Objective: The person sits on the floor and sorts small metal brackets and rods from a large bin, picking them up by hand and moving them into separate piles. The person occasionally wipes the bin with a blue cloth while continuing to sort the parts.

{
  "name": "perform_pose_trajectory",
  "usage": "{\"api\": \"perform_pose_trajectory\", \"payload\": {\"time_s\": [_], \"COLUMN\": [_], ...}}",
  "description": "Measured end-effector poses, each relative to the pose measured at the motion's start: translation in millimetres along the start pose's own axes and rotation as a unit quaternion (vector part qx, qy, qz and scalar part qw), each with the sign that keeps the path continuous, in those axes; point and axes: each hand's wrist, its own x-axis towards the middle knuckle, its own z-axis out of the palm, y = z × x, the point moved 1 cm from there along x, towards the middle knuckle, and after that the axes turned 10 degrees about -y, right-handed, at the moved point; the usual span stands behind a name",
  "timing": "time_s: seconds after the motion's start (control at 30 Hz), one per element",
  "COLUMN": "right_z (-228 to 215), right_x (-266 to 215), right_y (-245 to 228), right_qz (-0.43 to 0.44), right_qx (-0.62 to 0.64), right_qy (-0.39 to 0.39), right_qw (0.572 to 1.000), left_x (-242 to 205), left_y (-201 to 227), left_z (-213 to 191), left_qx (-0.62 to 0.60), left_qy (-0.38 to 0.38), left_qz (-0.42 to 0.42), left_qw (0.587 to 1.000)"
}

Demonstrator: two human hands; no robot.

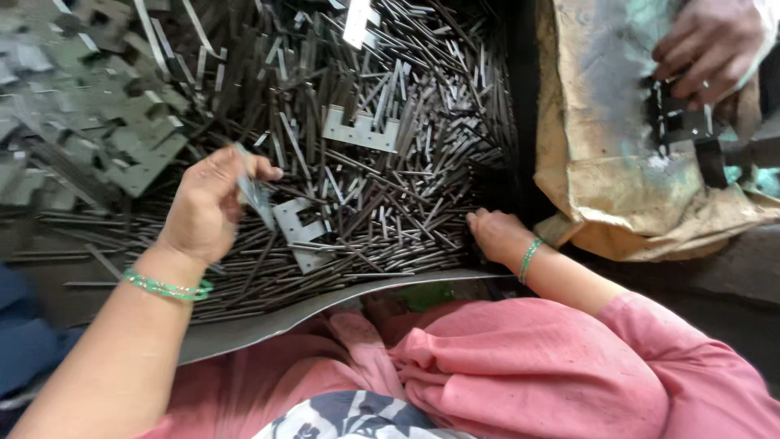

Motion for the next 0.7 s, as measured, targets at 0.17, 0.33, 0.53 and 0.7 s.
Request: {"api": "perform_pose_trajectory", "payload": {"time_s": [0.17,0.33,0.53,0.7], "right_z": [-5,-18,-35,-27], "right_x": [2,-4,6,5], "right_y": [-14,-13,-12,-18], "right_qz": [-0.048,-0.12,-0.08,-0.084], "right_qx": [-0.068,-0.084,-0.042,-0.051], "right_qy": [0.005,0.071,-0.051,-0.024], "right_qw": [0.997,0.987,0.995,0.995], "left_x": [-13,-28,-40,-39], "left_y": [12,-15,-36,-34], "left_z": [-11,-15,12,27], "left_qx": [-0.099,0.725,0.804,0.76], "left_qy": [0.02,0.043,-0.033,-0.058], "left_qz": [0.009,-0.054,-0.073,-0.141], "left_qw": [0.995,0.685,0.589,0.632]}}
